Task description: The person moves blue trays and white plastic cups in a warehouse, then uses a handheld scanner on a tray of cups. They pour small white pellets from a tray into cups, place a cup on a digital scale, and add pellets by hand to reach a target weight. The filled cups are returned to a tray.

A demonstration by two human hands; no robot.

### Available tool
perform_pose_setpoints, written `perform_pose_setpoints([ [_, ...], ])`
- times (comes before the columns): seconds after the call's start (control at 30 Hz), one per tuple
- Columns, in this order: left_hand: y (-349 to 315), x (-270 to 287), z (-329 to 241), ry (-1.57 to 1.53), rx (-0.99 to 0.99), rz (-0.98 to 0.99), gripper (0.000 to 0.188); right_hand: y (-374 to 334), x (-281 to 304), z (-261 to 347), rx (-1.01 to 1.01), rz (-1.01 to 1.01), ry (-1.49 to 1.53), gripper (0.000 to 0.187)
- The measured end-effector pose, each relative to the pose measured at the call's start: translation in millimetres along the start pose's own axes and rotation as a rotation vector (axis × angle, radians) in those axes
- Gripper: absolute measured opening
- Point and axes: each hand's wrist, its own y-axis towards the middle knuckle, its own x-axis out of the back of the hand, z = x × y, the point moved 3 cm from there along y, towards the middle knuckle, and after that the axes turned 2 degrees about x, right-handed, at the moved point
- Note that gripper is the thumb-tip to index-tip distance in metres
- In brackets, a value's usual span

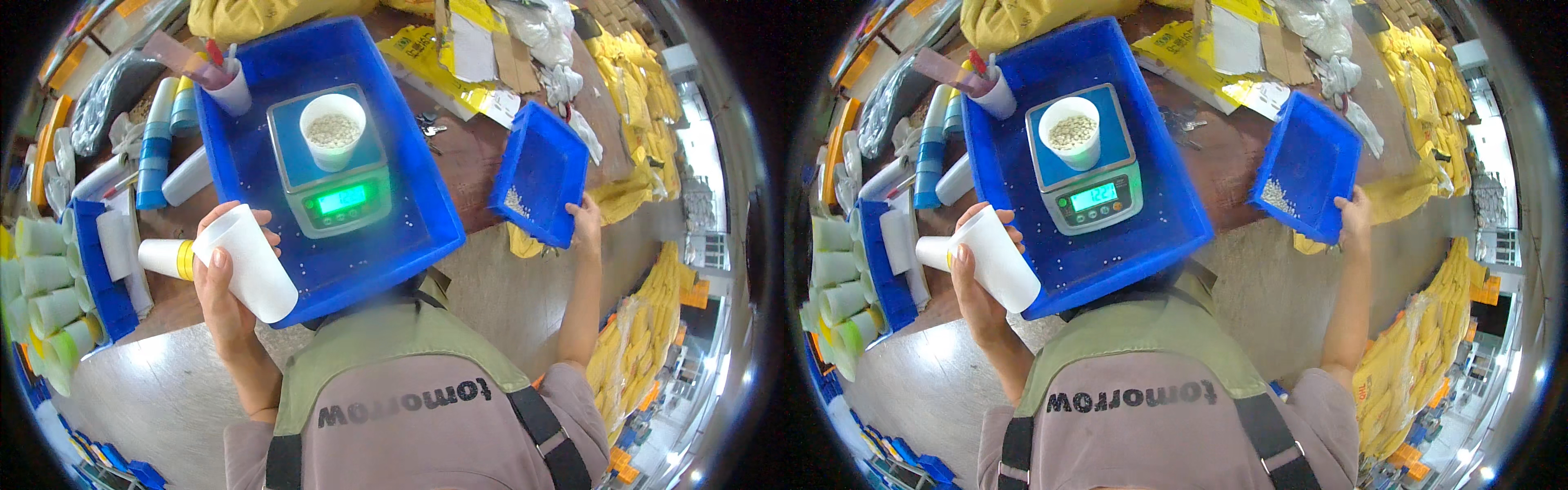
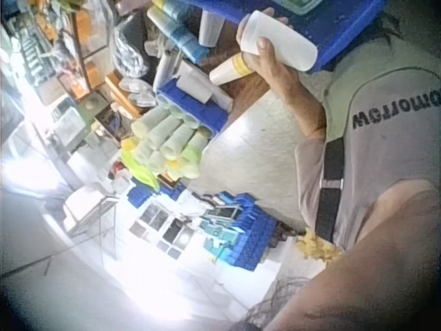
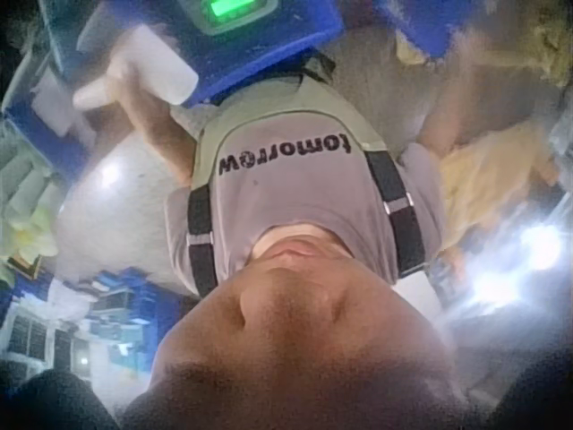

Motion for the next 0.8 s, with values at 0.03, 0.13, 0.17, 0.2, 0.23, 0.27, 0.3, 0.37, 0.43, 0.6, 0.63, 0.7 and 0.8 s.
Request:
perform_pose_setpoints([
  [0.03, 3, -2, 1, 0.009, 0.01, 0.01, 0.064, -6, 1, -14, -0.039, 0.002, 0.032, 0.044],
  [0.13, 9, -5, 2, 0.032, 0.031, 0.031, 0.065, -24, -15, -30, -0.087, 0.045, 0.075, 0.041],
  [0.17, 10, -6, 1, 0.038, 0.036, 0.035, 0.065, -31, -22, -25, -0.132, 0.084, 0.063, 0.043],
  [0.2, 11, -7, 1, 0.042, 0.038, 0.043, 0.065, -39, -30, -7, 0.166, -0.076, -0.324, 0.044],
  [0.23, 11, -7, 2, 0.045, 0.047, 0.039, 0.065, -50, -43, 18, 0.469, -0.229, -0.695, 0.045],
  [0.27, 12, -7, 2, 0.045, 0.049, 0.037, 0.065, -62, -62, 42, 0.69, -0.377, -1.052, 0.047],
  [0.3, 12, -8, 2, 0.045, 0.048, 0.035, 0.065, -71, -76, 70, 0.831, -0.39, -0.927, 0.046],
  [0.37, 12, -10, 5, 0.053, 0.06, 0.013, 0.064, -88, -107, 122, 0.804, -0.175, -0.449, 0.044],
  [0.43, 10, -13, 5, 0.038, 0.065, 0.022, 0.064, -111, -153, 173, 1.011, 0.173, -0.167, 0.038],
  [0.6, 1, -15, 1, 0.014, 0.027, 0.019, 0.066, -139, -272, 260, 1.529, 0.69, -0.374, 0.016],
  [0.63, -2, -14, -1, 0.015, 0.013, 0.012, 0.066, -138, -290, 268, 1.504, 0.774, -0.544, 0.017],
  [0.7, -9, -10, -3, 0.023, 0.005, -0.033, 0.068, -134, -316, 274, 1.417, 0.919, -0.925, 0.017],
  [0.8, -18, -1, -4, 0.022, -0.024, -0.104, 0.069, -129, -312, 282, 1.608, 0.862, -0.815, 0.018],
])
